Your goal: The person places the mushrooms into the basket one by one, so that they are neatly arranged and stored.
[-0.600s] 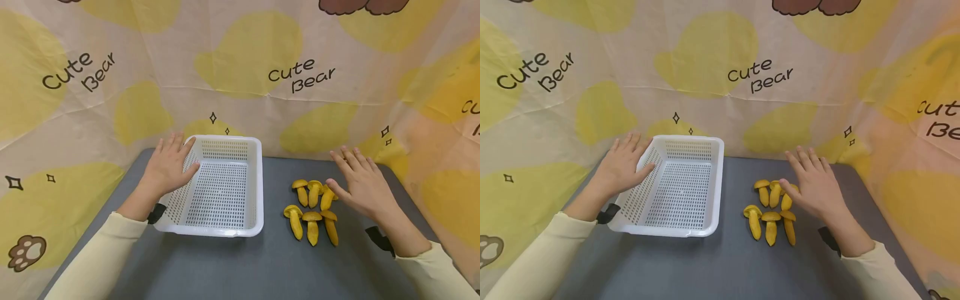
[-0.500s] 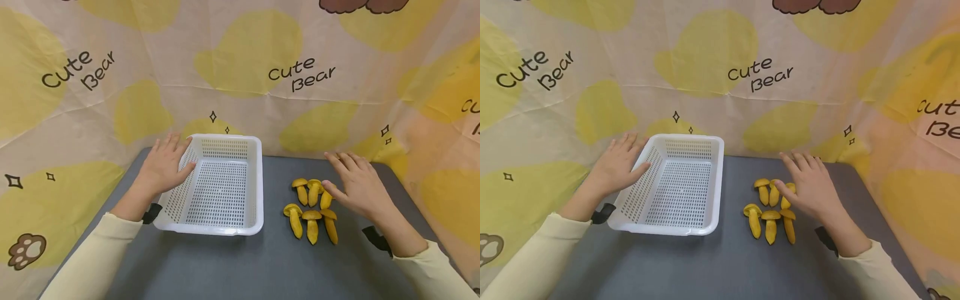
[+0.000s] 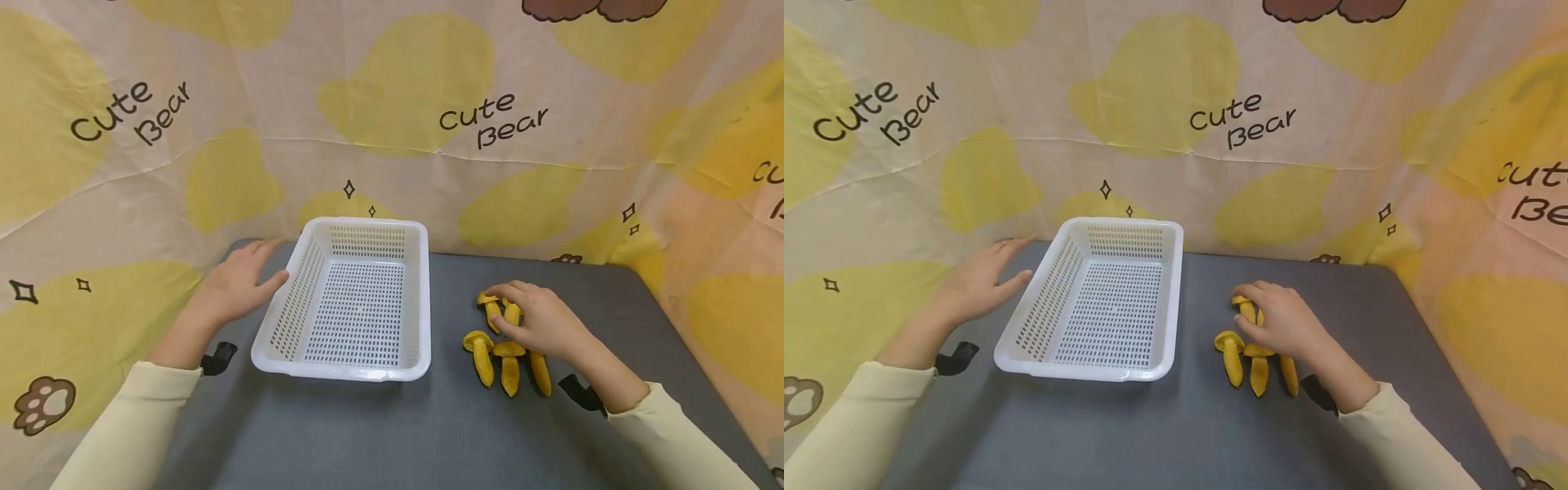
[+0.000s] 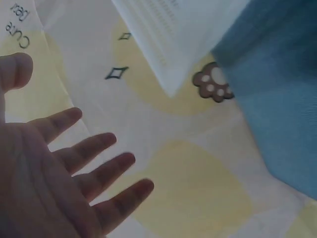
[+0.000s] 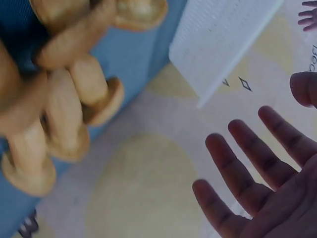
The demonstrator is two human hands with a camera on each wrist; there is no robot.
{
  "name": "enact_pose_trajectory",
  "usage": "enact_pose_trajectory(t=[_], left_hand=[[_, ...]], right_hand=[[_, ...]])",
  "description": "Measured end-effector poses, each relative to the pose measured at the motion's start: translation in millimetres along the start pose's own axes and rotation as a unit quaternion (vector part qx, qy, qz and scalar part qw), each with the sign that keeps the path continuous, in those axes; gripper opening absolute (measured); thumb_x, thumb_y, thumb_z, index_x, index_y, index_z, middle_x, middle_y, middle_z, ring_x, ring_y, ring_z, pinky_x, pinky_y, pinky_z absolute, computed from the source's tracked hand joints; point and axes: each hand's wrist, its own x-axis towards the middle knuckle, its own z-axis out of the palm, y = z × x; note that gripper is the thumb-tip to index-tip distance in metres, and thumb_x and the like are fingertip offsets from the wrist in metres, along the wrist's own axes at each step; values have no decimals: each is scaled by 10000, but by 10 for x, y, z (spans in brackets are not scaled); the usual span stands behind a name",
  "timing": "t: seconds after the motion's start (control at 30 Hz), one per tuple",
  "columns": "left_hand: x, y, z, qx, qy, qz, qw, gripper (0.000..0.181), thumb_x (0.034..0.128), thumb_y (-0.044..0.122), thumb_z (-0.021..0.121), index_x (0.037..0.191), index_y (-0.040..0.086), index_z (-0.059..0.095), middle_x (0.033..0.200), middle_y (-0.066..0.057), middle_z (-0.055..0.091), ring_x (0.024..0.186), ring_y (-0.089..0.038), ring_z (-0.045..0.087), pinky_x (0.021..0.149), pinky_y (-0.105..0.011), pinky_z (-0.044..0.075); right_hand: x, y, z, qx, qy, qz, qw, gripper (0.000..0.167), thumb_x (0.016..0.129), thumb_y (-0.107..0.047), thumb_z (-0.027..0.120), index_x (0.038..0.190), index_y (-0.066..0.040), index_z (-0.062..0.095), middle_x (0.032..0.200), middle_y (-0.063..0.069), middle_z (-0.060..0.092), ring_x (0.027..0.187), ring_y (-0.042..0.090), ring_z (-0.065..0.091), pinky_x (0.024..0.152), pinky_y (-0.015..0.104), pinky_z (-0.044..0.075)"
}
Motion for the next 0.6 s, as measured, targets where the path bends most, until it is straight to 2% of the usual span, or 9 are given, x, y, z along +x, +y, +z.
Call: enact_pose_trajectory(t=[0.17,0.27,0.43,0.6], left_hand=[[-26,-144,89,-414,-312,-23,9987,616,988,385,426,1497,63,293,1485,-228,376,1353,-428,357,1071,-615,313],[-31,-248,184,-635,-405,-19,9972,605,995,366,424,1486,33,306,1476,-238,387,1319,-436,408,1055,-600,345],[-33,-383,346,-949,-373,-70,9948,582,993,341,443,1472,32,326,1433,-244,437,1218,-451,511,960,-599,431],[-16,-448,496,-1137,-306,-361,9924,588,985,390,455,1480,97,333,1398,-207,477,1182,-400,559,894,-575,477]], right_hand=[[66,49,208,441,-293,-66,9986,281,861,-245,691,1134,-187,655,1134,10,654,928,211,632,790,394,540],[96,86,329,570,-484,-122,9971,278,847,-221,706,1115,-164,656,1117,11,657,913,225,643,777,372,554],[138,133,503,674,-753,-136,9948,296,842,-211,711,1123,-131,662,1080,41,669,890,214,627,759,335,540],[176,160,609,803,-970,-128,9920,286,846,-205,705,1112,-104,674,1039,63,670,835,188,590,721,305,506]])
